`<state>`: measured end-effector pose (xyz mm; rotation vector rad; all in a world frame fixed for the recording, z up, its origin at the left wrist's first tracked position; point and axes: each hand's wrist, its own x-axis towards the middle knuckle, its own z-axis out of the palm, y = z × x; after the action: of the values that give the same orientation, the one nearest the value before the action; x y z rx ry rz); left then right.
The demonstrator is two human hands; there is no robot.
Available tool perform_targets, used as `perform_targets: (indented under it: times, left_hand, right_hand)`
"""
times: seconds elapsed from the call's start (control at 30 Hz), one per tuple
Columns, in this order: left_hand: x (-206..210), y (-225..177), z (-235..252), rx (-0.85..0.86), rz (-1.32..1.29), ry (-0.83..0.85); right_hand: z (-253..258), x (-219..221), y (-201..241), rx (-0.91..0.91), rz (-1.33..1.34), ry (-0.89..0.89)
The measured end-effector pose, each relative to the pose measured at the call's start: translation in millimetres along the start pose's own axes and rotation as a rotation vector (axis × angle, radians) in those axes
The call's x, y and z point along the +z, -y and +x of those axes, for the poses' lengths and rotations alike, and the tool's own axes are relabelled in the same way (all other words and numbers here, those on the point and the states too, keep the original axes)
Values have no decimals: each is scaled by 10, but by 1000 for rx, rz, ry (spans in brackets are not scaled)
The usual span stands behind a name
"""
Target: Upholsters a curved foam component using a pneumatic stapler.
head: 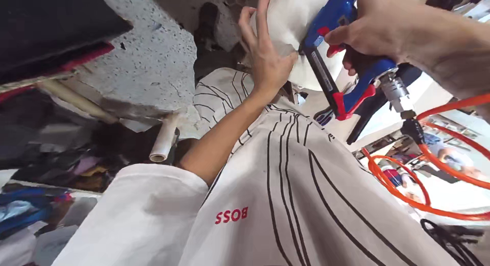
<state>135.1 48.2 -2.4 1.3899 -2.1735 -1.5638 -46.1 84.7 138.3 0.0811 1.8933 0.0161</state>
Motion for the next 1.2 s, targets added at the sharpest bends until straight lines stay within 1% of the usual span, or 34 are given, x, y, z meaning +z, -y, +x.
perform_targets:
  times: [0.07, 0.17, 0.27, 0.33, 0.4, 0.6, 0.67, 0.77, 0.87, 0.97, 1.0, 1.13, 1.2]
  left_hand:
    - [51, 41, 26, 27, -57, -40]
    - [50, 56, 3, 18, -82, -30]
    - [64, 57, 5, 18, -99, -44]
    - [63, 46, 16, -1, -92, -47]
    - [39, 20, 15, -20, -72, -39]
    - [11, -3, -9, -26, -51, -12]
    - [-25, -6, 1, -21, -55, 22]
    - [-123, 16, 49, -15, -139, 65]
    - [-154, 28, 88, -42, -179, 70]
    - [-149, 26, 85, -46, -161, 74]
    - [-145, 27, 78, -41, -152, 71]
    - [-76, 38, 84, -11, -123, 2]
    - [-81, 35, 81, -19, -115, 10]
  right_hand:
    - [9, 8, 70, -34, -28, 6]
    - [-4, 63, 149, -12, -53, 4]
    - [-72, 110, 133, 26, 89, -16]
    - [-107, 168, 84, 17, 203, -34]
    - [-102, 181, 52, 13, 244, -36]
    - [-50, 114, 147, 49, 112, -29]
    - [-59, 71, 85, 25, 185, 2]
    - [-62, 65, -146, 29, 410, 49]
    - [-108, 199, -317, 25, 565, 2]
    - [-225, 302, -194, 24, 530, -59]
    - [-259, 305, -143, 37, 505, -55]
    - [-81, 195, -123, 36, 513, 5]
    - [-59, 148, -122, 42, 492, 33]
